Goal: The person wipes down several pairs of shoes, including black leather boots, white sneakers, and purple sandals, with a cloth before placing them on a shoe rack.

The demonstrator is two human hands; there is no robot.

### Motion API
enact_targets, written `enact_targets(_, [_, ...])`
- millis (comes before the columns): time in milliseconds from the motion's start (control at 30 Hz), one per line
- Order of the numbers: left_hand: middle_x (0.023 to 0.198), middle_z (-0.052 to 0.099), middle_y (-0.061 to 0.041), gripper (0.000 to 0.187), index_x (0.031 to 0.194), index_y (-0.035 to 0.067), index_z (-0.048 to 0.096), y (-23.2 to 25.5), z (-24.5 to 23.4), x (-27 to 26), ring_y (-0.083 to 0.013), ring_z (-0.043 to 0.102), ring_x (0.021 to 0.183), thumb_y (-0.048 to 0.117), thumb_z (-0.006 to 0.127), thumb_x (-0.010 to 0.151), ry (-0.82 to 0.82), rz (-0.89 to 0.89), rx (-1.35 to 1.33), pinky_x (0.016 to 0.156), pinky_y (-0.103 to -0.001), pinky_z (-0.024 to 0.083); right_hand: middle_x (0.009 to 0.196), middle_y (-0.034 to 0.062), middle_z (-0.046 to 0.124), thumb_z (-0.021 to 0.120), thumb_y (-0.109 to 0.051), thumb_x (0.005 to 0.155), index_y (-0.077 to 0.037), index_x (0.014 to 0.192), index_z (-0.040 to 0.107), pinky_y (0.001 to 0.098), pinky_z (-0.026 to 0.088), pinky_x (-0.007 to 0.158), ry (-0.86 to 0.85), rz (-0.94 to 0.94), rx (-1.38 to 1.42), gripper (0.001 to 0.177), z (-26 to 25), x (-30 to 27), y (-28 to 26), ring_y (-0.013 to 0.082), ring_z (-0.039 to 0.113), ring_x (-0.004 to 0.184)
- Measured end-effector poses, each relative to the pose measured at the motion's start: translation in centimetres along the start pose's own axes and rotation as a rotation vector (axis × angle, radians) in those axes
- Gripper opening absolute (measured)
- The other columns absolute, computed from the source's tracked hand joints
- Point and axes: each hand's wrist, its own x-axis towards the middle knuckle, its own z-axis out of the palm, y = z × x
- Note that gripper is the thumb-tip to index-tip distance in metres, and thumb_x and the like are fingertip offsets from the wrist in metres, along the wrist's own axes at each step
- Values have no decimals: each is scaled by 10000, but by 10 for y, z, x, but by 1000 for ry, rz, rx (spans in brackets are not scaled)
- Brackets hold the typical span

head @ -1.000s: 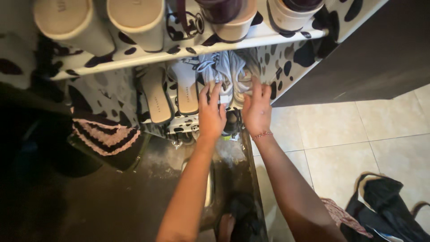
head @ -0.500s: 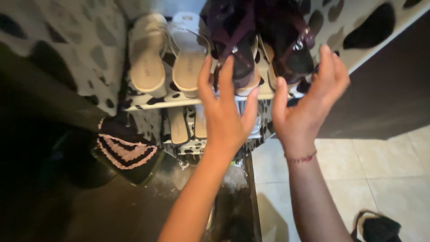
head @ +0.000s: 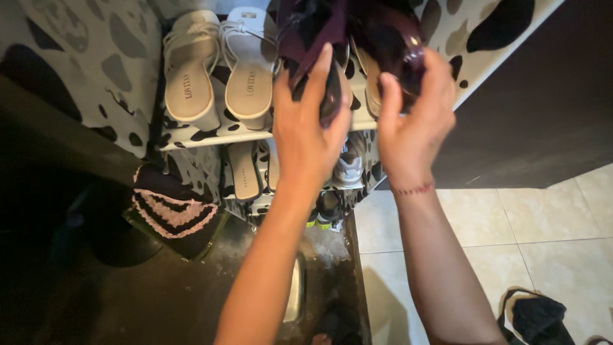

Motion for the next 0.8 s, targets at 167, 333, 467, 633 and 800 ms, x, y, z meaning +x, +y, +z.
enact_targets(167, [1133, 489, -138, 519, 1242, 168, 462, 27, -44, -27, -242, 555, 1025, 128, 672, 769, -10, -25, -87, 856, -291, 484, 1093, 118, 537, 625, -36, 932, -17, 1155, 435, 257, 467, 834, 58, 41, 64, 293, -34, -30, -20, 204, 586, 952])
enact_targets(333, [1095, 535, -139, 458, 1136, 65, 536, 49, -74, -49, -236, 600, 950, 123, 699, 712, 23, -66, -113, 821, -284, 496, 1175, 160, 487, 580, -21, 927, 40, 1132, 397, 221, 446, 890, 119, 119, 330, 282, -53, -63, -33, 173, 529, 1026])
enact_targets(467, [1067, 542, -170, 450, 1055, 50, 569, 69, -104, -66, -243, 602, 921, 113, 711, 632, -25, -137, -5, 782, -289, 492, 1160, 234, 489, 574, 0, 854, 57, 1078, 405, 262, 448, 843, 50, 112, 167, 286, -73, -85, -49, 244, 522, 1016])
enact_targets(633, [1029, 575, -149, 451, 1007, 26, 572, 77, -174, -76, -229, 619, 947, 127, 704, 587, -165, -207, -38, 781, -281, 501, 1144, 237, 491, 547, -42, 849, 63, 1038, 365, 279, 432, 890, 39, 152, 394, 284, -105, -83, -67, 253, 521, 1058])
enact_targets(800, [1016, 545, -177, 447, 966, 12, 570, 73, -202, -82, -259, 575, 966, 226, 717, 602, -427, -99, 101, 825, -310, 447, 1042, 238, 507, 498, -72, 734, 89, 964, 446, 287, 515, 735, -280, 554, 542, 286, -126, -61, -95, 249, 577, 912])
